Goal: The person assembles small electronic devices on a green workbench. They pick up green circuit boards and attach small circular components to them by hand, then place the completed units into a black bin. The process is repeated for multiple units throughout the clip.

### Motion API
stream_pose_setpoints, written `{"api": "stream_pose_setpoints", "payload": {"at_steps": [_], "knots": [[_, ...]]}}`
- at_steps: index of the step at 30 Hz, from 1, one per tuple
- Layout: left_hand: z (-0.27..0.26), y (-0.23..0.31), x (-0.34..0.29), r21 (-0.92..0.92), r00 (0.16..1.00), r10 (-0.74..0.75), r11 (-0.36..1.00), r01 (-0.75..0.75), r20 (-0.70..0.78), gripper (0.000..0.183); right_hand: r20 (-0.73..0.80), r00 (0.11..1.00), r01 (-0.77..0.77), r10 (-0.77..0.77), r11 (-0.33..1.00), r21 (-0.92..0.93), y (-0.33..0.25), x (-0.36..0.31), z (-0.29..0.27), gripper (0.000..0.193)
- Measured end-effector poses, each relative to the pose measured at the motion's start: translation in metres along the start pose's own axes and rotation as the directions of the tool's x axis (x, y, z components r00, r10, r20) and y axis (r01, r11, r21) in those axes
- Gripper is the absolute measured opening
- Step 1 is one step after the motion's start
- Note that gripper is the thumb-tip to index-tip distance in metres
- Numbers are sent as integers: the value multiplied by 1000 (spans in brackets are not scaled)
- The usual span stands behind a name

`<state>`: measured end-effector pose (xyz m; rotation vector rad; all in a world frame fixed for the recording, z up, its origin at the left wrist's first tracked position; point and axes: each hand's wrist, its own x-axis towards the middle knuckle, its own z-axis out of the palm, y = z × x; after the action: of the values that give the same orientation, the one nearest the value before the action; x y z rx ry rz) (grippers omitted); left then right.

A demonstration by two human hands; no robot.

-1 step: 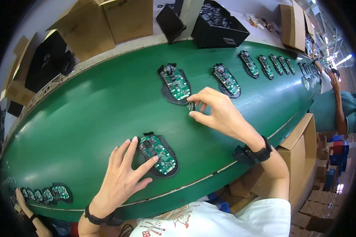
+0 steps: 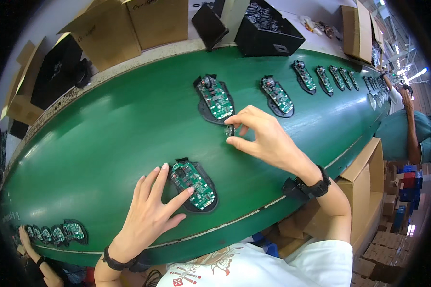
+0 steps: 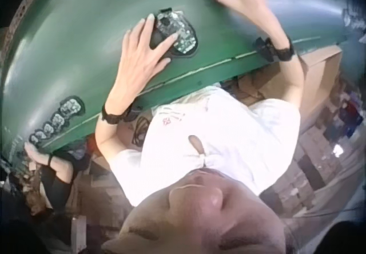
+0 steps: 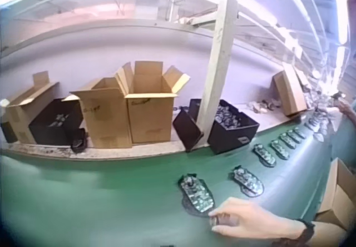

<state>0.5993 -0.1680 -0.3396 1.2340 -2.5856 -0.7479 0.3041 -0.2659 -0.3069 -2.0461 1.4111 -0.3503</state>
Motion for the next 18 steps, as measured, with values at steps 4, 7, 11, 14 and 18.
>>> {"api": "stream_pose_setpoints", "payload": {"at_steps": [4, 7, 11, 14, 18], "knots": [[6, 5, 1, 78, 1000, -9, 997, 11, -30, 72, 74, 992, 104, -105, 994, 26, -28, -3, 25, 34], [6, 4, 0, 56, 999, -18, 998, 20, -35, 73, 214, 970, 91, -114, 989, 115, -50, -5, 37, 36], [8, 5, 0, 65, 999, -2, 998, 5, -55, 67, 250, 955, 147, -163, 986, 80, -58, 2, 43, 36], [12, 6, 1, 78, 997, 4, 997, 2, -76, 68, 239, 949, 203, -207, 978, 41, -60, 3, 43, 35], [17, 7, 3, 63, 995, -18, 998, 24, -95, 76, 232, 938, 283, -258, 956, -82, -62, 2, 51, 34]]}}
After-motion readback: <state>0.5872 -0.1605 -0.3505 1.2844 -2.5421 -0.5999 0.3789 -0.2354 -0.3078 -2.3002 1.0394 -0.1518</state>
